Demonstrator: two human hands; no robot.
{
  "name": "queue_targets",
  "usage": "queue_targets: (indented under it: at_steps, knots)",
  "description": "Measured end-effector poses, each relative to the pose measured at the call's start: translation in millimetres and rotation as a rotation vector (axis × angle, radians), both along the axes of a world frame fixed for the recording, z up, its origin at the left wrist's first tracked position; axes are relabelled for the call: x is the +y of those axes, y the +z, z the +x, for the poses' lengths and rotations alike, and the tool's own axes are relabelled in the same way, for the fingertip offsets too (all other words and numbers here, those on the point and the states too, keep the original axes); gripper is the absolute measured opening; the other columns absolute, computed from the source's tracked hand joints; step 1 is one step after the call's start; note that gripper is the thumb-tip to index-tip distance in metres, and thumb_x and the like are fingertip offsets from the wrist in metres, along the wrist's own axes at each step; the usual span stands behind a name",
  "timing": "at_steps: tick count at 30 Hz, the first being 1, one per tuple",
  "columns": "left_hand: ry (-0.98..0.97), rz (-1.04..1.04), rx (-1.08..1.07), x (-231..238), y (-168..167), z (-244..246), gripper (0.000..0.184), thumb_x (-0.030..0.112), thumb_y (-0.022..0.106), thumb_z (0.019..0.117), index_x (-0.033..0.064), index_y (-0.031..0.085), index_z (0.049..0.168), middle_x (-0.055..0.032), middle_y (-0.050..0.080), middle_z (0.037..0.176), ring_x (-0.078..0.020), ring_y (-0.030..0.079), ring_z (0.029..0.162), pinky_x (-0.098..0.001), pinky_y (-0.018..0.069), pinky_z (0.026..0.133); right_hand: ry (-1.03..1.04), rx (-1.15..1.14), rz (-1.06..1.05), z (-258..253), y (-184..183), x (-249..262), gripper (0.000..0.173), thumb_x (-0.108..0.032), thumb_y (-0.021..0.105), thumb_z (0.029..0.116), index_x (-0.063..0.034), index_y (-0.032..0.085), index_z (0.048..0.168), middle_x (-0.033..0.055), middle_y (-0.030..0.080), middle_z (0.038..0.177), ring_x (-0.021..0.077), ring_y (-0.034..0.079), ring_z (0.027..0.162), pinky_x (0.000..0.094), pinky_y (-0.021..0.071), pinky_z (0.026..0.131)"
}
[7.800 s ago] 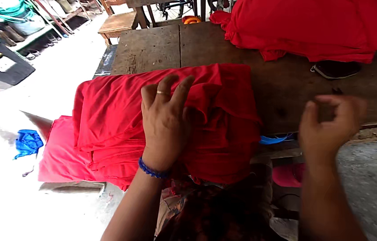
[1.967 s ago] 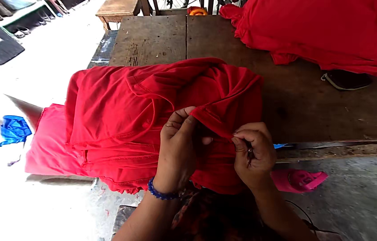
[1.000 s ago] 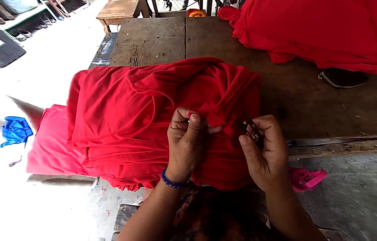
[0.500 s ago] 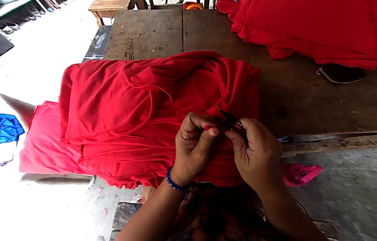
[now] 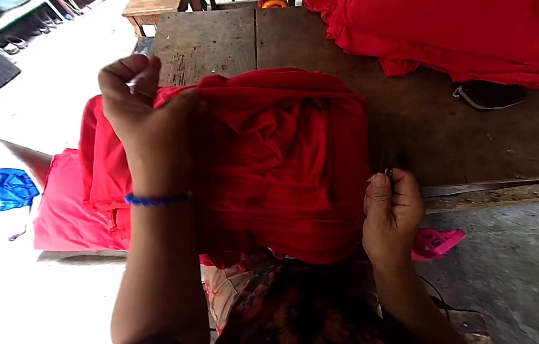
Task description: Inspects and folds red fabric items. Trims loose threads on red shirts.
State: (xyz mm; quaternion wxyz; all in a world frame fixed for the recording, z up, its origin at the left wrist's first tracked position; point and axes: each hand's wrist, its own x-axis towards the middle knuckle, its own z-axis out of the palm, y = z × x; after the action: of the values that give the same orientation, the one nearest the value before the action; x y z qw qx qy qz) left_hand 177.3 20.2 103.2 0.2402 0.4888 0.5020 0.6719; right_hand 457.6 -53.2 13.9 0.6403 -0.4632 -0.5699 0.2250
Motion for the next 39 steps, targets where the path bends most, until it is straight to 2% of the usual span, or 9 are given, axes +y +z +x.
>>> queue_targets:
  at_steps: [4,7,11,15,18,22,28,34,39]
  knots:
    - [0.096,-0.255,0.157,35,-1,-20,0.059,-0.005,0.075,0.0764,0.0033,0.05,0.129,-0.0065,0.065,0.119,-0.0071,0.07,0.08,-0.0244,0.0613,0.066,0.019,0.06,-0.07,4,-4,-3,0.008,-0.019,0.053,0.1071,-0.0124,0.055,0.103,-0.0109,0.047,0.07,-0.0044,0.044,0.055,0.0122,0.0401,0.051]
    - [0.158,0.021,0.428,11,4,-9,0.042,0.012,0.067,0.0915,-0.003,0.056,0.13,-0.0107,0.066,0.126,-0.0091,0.07,0.094,-0.0279,0.0602,0.077,0.047,0.089,-0.074,5,-5,-3,0.007,-0.018,0.054,0.1064,-0.0134,0.055,0.101,-0.0114,0.048,0.071,-0.0047,0.046,0.056,0.0117,0.0409,0.053]
    - [0.129,0.153,0.614,-47,2,44,0.023,0.021,0.063,0.102,-0.0012,0.069,0.102,-0.001,0.07,0.09,-0.0026,0.064,0.077,-0.0234,0.0541,0.071,0.059,0.071,0.0,4,0,-2,0.008,-0.014,0.059,0.1034,-0.0137,0.052,0.099,-0.0129,0.05,0.072,-0.008,0.046,0.058,0.0085,0.0417,0.054]
    - [0.167,-0.233,0.862,-35,-8,65,0.049,0.054,0.061,0.0975,0.0072,0.076,0.098,-0.0088,0.072,0.087,-0.0232,0.068,0.079,-0.0496,0.0532,0.071,0.07,0.025,0.089,-4,8,-8,0.014,-0.012,0.063,0.1005,-0.0136,0.05,0.095,-0.0115,0.051,0.076,-0.0089,0.047,0.062,0.0064,0.0404,0.056]
    - [0.102,-0.295,0.835,-10,-4,65,0.029,0.035,0.066,0.0968,0.0076,0.075,0.094,-0.0083,0.073,0.086,-0.0228,0.07,0.081,-0.0515,0.0543,0.073,0.091,0.033,0.124,-11,15,-11,0.019,-0.01,0.065,0.0986,-0.0146,0.051,0.087,-0.0108,0.049,0.074,-0.0083,0.044,0.062,0.0065,0.038,0.055]
    - [-0.252,-0.053,0.439,-12,-6,72,0.012,0.014,0.062,0.1006,0.0057,0.068,0.094,0.0013,0.067,0.081,-0.0029,0.063,0.07,-0.0207,0.0538,0.066,0.105,0.054,0.147,-14,28,-5,0.023,-0.005,0.068,0.0932,-0.0156,0.051,0.083,-0.0104,0.052,0.076,-0.0075,0.046,0.063,0.0071,0.0408,0.056]
    - [-0.624,-0.113,-0.016,-56,-19,88,0.013,0.014,0.04,0.1111,0.0094,0.052,0.109,-0.0074,0.072,0.111,-0.0155,0.076,0.08,-0.0305,0.0651,0.069,0.223,0.055,-0.041,-31,46,24,0.031,-0.009,0.079,0.0882,-0.0047,0.062,0.113,0.0001,0.063,0.096,-0.0005,0.052,0.06,0.0127,0.0462,0.051]
    - [-0.431,-0.172,0.008,-60,-28,81,0.019,0.017,0.035,0.112,0.0092,0.051,0.117,-0.0067,0.068,0.113,-0.0164,0.073,0.069,-0.0327,0.0659,0.061,0.13,-0.023,-0.112,-44,39,36,0.004,-0.003,0.071,0.093,-0.0055,0.068,0.096,0.0009,0.062,0.084,0.0012,0.053,0.062,0.0137,0.043,0.053]
    - [-0.213,-0.13,0.308,-55,-22,66,0.033,0.006,0.049,0.1047,0.0081,0.051,0.138,-0.0031,0.066,0.123,-0.0036,0.056,0.048,-0.0197,0.0505,0.041,0.124,-0.012,-0.175,-44,36,36,0.031,-0.01,0.079,0.0883,-0.004,0.058,0.11,0.0018,0.059,0.09,0.0001,0.055,0.064,0.0128,0.0479,0.056]
